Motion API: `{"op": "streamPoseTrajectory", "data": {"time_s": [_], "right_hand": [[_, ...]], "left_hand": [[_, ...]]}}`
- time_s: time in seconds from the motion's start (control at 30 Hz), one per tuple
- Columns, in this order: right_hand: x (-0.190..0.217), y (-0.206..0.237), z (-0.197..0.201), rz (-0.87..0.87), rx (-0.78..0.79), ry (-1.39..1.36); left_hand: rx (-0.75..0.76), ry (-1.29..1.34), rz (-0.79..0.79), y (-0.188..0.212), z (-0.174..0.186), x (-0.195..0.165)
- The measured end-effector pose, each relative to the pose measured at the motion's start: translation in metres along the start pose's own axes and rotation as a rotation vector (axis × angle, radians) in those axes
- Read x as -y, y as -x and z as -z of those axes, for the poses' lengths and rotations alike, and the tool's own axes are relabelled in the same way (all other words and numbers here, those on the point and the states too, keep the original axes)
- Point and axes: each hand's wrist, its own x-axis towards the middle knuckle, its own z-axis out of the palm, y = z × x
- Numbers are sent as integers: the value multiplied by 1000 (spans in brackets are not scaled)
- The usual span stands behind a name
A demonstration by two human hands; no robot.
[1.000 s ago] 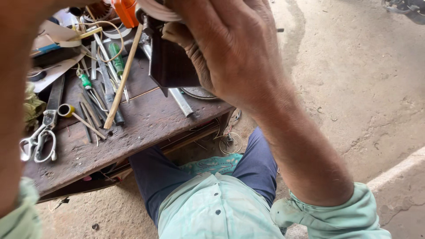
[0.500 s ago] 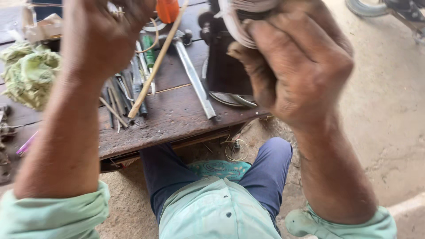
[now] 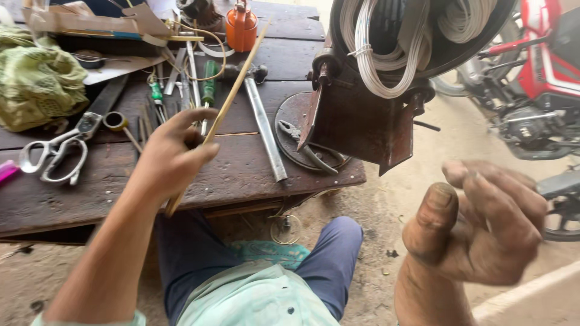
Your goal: The person winds white insulated wire onto a cylindrical metal core mounted on a wooden stand. They pull wire from a spool, loop it around the core, and use a wooden stick to press and align the layers. The person repeatedly adjusts the wire and the core to maintain even winding.
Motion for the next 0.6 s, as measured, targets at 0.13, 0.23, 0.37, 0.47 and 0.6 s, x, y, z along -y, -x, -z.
{"op": "streamPoseTrajectory", "data": {"time_s": [0.13,0.23,0.37,0.47,0.6], "right_hand": [[25,-13,-2,79,307,69],[40,-10,-24,219,461,28],[47,-17,-26,329,559,17],[37,-28,-15,251,505,-1],[17,-30,31,139,208,73]], "left_hand": [[49,573,-488,81,-18,-23],[119,637,-660,110,-41,-45],[113,471,-993,117,-58,-69],[57,393,-1141,99,-51,-78],[-273,189,-1028,23,-36,-99]]}}
